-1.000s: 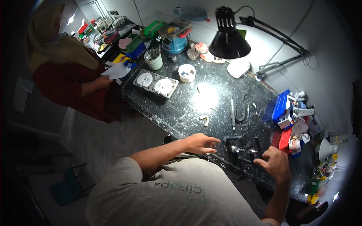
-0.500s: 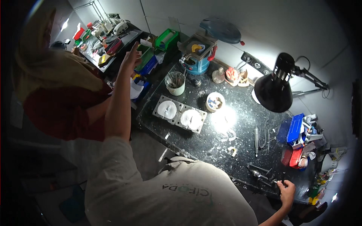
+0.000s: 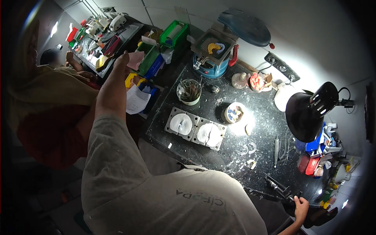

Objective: The person retrieves materials and metal components from desk drawers, handles a plastic bag of material with a small metal cylinder, and then adjusts a metal clamp tool by turning its screw mechanism.

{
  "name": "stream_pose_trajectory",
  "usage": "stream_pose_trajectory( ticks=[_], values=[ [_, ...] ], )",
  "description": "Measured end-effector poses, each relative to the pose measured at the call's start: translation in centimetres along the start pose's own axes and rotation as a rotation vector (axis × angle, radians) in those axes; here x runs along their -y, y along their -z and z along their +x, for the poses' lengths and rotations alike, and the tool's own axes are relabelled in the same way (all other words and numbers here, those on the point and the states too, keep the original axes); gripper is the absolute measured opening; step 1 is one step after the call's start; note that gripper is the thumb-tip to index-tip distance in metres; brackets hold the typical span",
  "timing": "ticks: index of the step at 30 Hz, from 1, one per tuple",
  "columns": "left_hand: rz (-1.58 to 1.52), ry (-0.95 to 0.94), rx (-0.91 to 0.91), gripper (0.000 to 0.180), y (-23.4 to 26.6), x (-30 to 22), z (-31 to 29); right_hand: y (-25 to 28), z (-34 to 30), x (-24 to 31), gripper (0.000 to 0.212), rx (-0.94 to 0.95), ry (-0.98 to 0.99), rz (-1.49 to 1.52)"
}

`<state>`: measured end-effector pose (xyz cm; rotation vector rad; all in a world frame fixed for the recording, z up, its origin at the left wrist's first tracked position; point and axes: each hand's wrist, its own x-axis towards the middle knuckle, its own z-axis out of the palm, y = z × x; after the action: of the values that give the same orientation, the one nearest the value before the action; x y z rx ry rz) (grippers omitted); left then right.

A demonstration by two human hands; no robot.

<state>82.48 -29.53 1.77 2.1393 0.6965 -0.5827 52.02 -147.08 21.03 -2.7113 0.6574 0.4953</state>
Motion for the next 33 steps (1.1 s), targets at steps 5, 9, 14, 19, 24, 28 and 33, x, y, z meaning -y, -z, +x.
stream_pose_trajectory(
  ticks=[5,9,14,19,24,28,33],
  values=[
    [-0.603,0.298,-0.376,0.082,-6.5,1.4,1.4,0.0,1.8,-0.6,0.051,-0.027,0.059,0.011],
    [0.043,0.143,-0.505,0.106,-15.0,-14.8,-3.0,1.8,-2.1,2.8,0.051,-0.078,-0.066,-0.071],
    [-0.388,0.23,-0.784,0.103,-9.9,-18.2,-11.3,1.0,1.0,1.1,0.046,-0.006,0.056,0.084],
    [-0.252,-0.818,-1.204,0.04,-27.7,-26.1,-29.8,1.4,-1.0,1.0,0.045,-0.014,0.123,0.103],
    [-0.248,-1.414,-0.517,0.039,-50.2,-28.4,-48.4,1.4,0.4,-2.0,0.039,0.074,0.251,0.226],
    [-0.391,-1.45,0.29,0.021,-63.5,-30.0,-52.6,2.1,-0.2,-3.2,0.047,0.261,0.258,0.698],
    [-0.18,-1.045,0.623,0.038,-74.1,-30.4,-53.5,2.3,1.6,-7.3,0.038,0.354,0.36,1.122]
  ],
)
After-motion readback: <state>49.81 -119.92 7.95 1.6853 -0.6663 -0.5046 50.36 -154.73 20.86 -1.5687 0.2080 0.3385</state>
